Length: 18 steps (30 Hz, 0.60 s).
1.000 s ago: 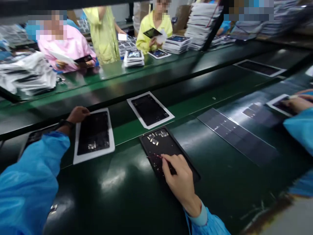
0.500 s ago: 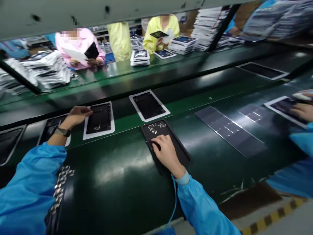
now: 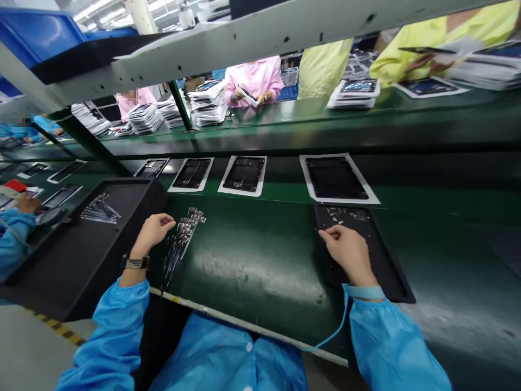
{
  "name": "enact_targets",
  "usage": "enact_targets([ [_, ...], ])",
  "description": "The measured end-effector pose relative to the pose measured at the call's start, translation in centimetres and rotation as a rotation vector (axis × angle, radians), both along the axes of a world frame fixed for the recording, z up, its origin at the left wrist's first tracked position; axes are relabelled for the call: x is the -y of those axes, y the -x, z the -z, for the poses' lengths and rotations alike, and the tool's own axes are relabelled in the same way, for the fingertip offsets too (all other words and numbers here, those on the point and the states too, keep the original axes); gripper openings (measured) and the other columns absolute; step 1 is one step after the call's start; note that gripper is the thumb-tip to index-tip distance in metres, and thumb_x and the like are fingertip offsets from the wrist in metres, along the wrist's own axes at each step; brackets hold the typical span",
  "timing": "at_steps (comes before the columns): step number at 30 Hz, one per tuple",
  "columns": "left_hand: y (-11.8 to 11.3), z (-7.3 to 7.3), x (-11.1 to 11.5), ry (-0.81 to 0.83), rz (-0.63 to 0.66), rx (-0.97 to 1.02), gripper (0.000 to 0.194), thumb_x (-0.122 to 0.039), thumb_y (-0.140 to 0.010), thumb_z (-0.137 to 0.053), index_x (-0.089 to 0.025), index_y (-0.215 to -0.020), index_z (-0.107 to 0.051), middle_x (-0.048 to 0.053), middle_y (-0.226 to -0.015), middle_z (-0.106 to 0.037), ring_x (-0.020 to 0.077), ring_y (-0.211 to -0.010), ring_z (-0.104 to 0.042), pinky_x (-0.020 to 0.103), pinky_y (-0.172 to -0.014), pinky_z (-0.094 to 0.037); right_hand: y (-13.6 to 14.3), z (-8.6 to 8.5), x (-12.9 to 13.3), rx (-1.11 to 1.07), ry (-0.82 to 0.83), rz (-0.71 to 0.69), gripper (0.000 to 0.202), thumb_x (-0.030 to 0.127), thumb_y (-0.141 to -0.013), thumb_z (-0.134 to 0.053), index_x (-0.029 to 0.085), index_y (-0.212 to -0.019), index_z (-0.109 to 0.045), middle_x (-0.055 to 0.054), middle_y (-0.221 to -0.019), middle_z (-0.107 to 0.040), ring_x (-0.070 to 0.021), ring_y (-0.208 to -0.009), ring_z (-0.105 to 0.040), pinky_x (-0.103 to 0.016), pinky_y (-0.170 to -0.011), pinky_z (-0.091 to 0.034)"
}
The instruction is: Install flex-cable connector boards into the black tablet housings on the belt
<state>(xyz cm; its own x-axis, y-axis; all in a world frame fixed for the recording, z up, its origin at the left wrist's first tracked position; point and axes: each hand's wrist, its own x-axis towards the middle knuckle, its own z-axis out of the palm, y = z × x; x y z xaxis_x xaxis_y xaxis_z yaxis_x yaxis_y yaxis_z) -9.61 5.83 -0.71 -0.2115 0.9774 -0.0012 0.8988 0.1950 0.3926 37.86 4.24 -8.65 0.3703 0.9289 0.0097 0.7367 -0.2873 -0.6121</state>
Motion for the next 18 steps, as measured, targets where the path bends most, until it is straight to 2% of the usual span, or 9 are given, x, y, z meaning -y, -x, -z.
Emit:
enact_targets([
  [4,1.0,3.1,1.4,0.06,-0.063,-0.05,0.015,-0.014,-0.079,-0.065,-0.018,-0.092,-0.073,0.01,-0.098,-0.075,0.025,-0.095,-0.069,0.031,-0.082,-0.048,0.2,-0.8,0.4,-0.013,-0.025,-0.003,0.02,0.04,-0.073,-0.06,0.025,-0.061,-0.058,-0.014,-0.068,-0.068,-0.0303,-0.064,-0.061,-0.039,-0.058,-0.04],
  [7,1.4,4.3,2.4,0.081,-0.061,-0.078,0.02,-0.014,-0.079,-0.067,-0.018,-0.098,-0.071,0.012,-0.106,-0.072,0.026,-0.103,-0.066,0.032,-0.087,-0.047,0.3,-1.1,0.6,-0.04,-0.055,0.019,0.017,0.04,-0.072,-0.056,0.026,-0.063,-0.056,-0.015,-0.07,-0.07,-0.0333,-0.068,-0.064,-0.041,-0.061,-0.043],
  [10,1.6,5.0,2.6,0.082,-0.053,-0.103,0.015,-0.014,-0.078,-0.067,-0.018,-0.092,-0.069,0.012,-0.108,-0.069,0.0268,-0.108,-0.063,0.032,-0.091,-0.047,0.0,-1.6,0.9,-0.065,-0.12,0.044,0.014,0.04,-0.073,-0.053,0.027,-0.069,-0.056,-0.014,-0.074,-0.073,-0.0347,-0.077,-0.067,-0.042,-0.066,-0.045],
  [12,1.6,5.1,2.4,0.081,-0.055,-0.108,0.009,-0.014,-0.076,-0.068,-0.019,-0.083,-0.066,0.011,-0.104,-0.069,0.0258,-0.106,-0.063,0.032,-0.09,-0.047,-0.3,-1.8,1.0,-0.086,-0.147,0.064,0.015,0.041,-0.072,-0.053,0.026,-0.073,-0.059,-0.014,-0.075,-0.074,-0.0358,-0.082,-0.068,-0.044,-0.069,-0.047],
  [14,1.3,4.6,2.1,0.086,-0.046,-0.094,0.008,-0.014,-0.075,-0.066,-0.02,-0.077,-0.061,0.008,-0.093,-0.07,0.0236,-0.096,-0.066,0.031,-0.085,-0.049,-0.7,-1.9,1.0,-0.119,-0.157,0.08,0.019,0.042,-0.07,-0.056,0.024,-0.076,-0.061,-0.015,-0.073,-0.074,-0.0372,-0.084,-0.069,-0.045,-0.07,-0.048],
  [16,1.2,3.5,2.3,0.085,-0.017,-0.065,0.008,-0.015,-0.075,-0.063,-0.021,-0.074,-0.058,0.005,-0.081,-0.07,0.0224,-0.084,-0.067,0.03,-0.078,-0.051,-1.0,-1.8,1.1,-0.147,-0.164,0.088,0.023,0.043,-0.07,-0.057,0.022,-0.077,-0.063,-0.015,-0.073,-0.075,-0.0354,-0.082,-0.071,-0.045,-0.071,-0.051],
  [18,1.8,2.0,3.0,0.048,0.015,-0.012,0.005,-0.02,-0.075,-0.06,-0.023,-0.077,-0.057,0.005,-0.078,-0.071,0.0238,-0.08,-0.069,0.032,-0.072,-0.053,-1.2,-1.9,1.3,-0.186,-0.173,0.081,0.027,0.045,-0.073,-0.059,0.02,-0.082,-0.065,-0.013,-0.076,-0.077,-0.0306,-0.078,-0.073,-0.041,-0.071,-0.054],
])
